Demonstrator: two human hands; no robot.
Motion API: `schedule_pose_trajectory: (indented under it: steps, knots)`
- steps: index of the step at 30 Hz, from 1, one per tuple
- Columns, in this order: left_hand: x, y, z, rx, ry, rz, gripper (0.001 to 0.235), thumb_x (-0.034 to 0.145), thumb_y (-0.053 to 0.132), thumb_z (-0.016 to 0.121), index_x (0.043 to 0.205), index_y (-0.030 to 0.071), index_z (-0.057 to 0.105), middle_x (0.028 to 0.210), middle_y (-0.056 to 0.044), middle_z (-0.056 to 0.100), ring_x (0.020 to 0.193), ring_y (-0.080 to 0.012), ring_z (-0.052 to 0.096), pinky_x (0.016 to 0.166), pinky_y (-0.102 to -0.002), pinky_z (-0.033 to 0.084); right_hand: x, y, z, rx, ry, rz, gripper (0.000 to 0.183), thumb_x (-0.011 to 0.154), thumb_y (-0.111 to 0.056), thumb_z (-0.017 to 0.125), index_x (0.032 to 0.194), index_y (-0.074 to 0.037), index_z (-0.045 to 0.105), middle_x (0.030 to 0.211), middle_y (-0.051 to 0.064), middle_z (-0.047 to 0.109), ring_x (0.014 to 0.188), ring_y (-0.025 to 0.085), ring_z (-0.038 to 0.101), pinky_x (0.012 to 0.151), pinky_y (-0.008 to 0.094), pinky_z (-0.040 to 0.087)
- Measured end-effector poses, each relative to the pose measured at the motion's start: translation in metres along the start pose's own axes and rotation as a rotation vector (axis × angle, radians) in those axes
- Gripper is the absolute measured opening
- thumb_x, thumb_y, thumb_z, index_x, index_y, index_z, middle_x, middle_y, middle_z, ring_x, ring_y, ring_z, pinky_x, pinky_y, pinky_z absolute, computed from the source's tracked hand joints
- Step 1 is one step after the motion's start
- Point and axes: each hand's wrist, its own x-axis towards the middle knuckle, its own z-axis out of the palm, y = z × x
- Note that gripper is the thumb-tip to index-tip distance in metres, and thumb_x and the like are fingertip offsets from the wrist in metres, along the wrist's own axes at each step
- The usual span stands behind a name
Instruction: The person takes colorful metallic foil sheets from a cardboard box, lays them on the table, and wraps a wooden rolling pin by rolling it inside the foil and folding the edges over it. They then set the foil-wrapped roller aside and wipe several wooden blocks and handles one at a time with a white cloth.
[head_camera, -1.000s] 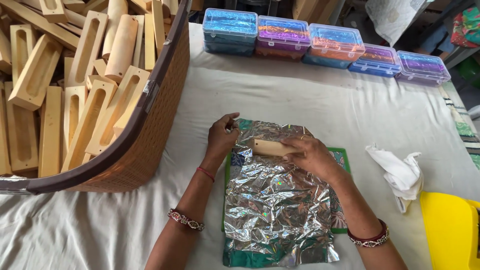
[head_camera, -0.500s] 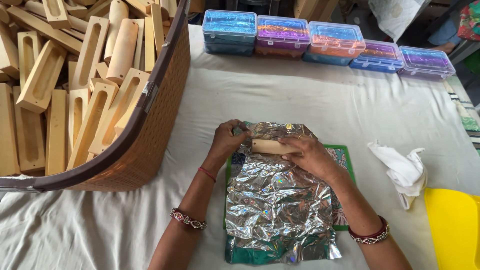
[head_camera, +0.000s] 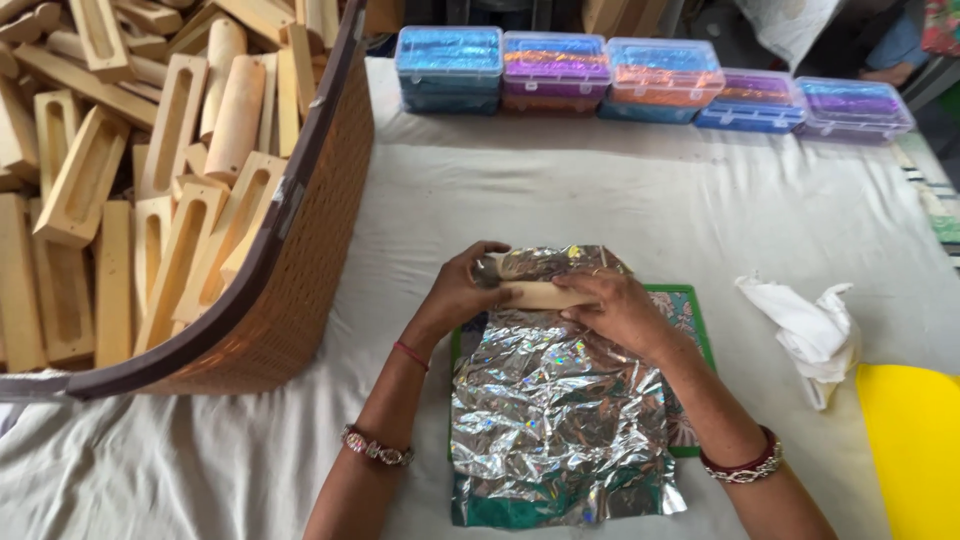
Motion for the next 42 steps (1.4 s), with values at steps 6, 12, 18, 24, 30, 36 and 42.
schedule_pose_trajectory:
  steps: [6,12,18,24,30,36,42]
  knots:
    - [0.003,-0.020,0.006,0.129,-0.078,-0.006,0.075,0.071,0.015,0.087,0.141,0.012,0.060,0.114,-0.010,0.075,0.098,-0.0172,0.069,0.089,-0.030,0.058,0.003,0.018,-0.013,0.074,0.036,-0.202,0.050,0.081,-0.036,0.079,0.127,-0.018,0.069,0.132,0.007,0.067,0.115,0.024,0.067,0.100,0.037,0.057]
    - [0.002,-0.023,0.007,0.093,-0.071,-0.009,0.072,0.072,0.013,0.087,0.139,0.012,0.061,0.120,-0.008,0.072,0.108,-0.0155,0.068,0.096,-0.030,0.055,0.009,0.052,-0.032,0.280,0.318,-0.111,0.060,0.088,-0.035,0.076,0.139,-0.008,0.059,0.143,0.014,0.060,0.131,0.029,0.058,0.101,0.045,0.051]
    - [-0.005,-0.015,0.010,0.072,-0.055,-0.013,0.065,0.075,0.014,0.085,0.135,0.010,0.063,0.118,-0.008,0.072,0.104,-0.0160,0.068,0.092,-0.031,0.057,0.015,0.072,-0.013,0.412,0.211,-0.054,0.063,0.082,-0.030,0.082,0.138,-0.010,0.061,0.118,0.008,0.071,0.110,0.022,0.067,0.093,0.041,0.058]
    - [-0.015,-0.007,0.017,0.293,0.050,0.198,0.052,0.079,0.016,0.082,0.128,0.006,0.066,0.113,-0.011,0.074,0.102,-0.0202,0.072,0.092,-0.033,0.057,-0.002,0.057,-0.028,0.356,0.257,-0.191,0.015,0.088,-0.015,0.079,0.100,-0.005,0.078,0.101,0.005,0.074,0.097,0.019,0.072,0.087,0.032,0.059]
    - [-0.021,0.004,0.024,0.351,0.101,0.196,0.028,0.081,0.012,0.075,0.108,0.007,0.074,0.106,-0.009,0.073,0.097,-0.0259,0.072,0.086,-0.036,0.057,-0.032,0.035,-0.023,0.269,0.233,-0.241,0.022,0.082,-0.011,0.079,0.102,-0.006,0.072,0.112,0.004,0.073,0.104,0.016,0.071,0.095,0.033,0.060]
    - [-0.030,0.004,0.018,0.470,0.143,0.259,0.017,0.078,0.009,0.077,0.094,0.007,0.071,0.108,-0.003,0.074,0.099,-0.0269,0.070,0.083,-0.038,0.056,-0.041,0.039,-0.010,0.191,0.413,-0.302,0.022,0.078,-0.004,0.081,0.098,-0.006,0.072,0.114,0.003,0.073,0.105,0.019,0.072,0.091,0.032,0.060]
    - [-0.049,0.002,-0.001,0.794,0.271,0.373,0.010,0.079,0.010,0.078,0.087,0.010,0.071,0.096,-0.002,0.072,0.089,-0.0255,0.068,0.074,-0.040,0.055,-0.046,0.038,-0.005,-0.033,0.497,-0.360,0.018,0.075,-0.003,0.082,0.089,-0.009,0.074,0.111,-0.001,0.073,0.103,0.019,0.068,0.090,0.036,0.055]
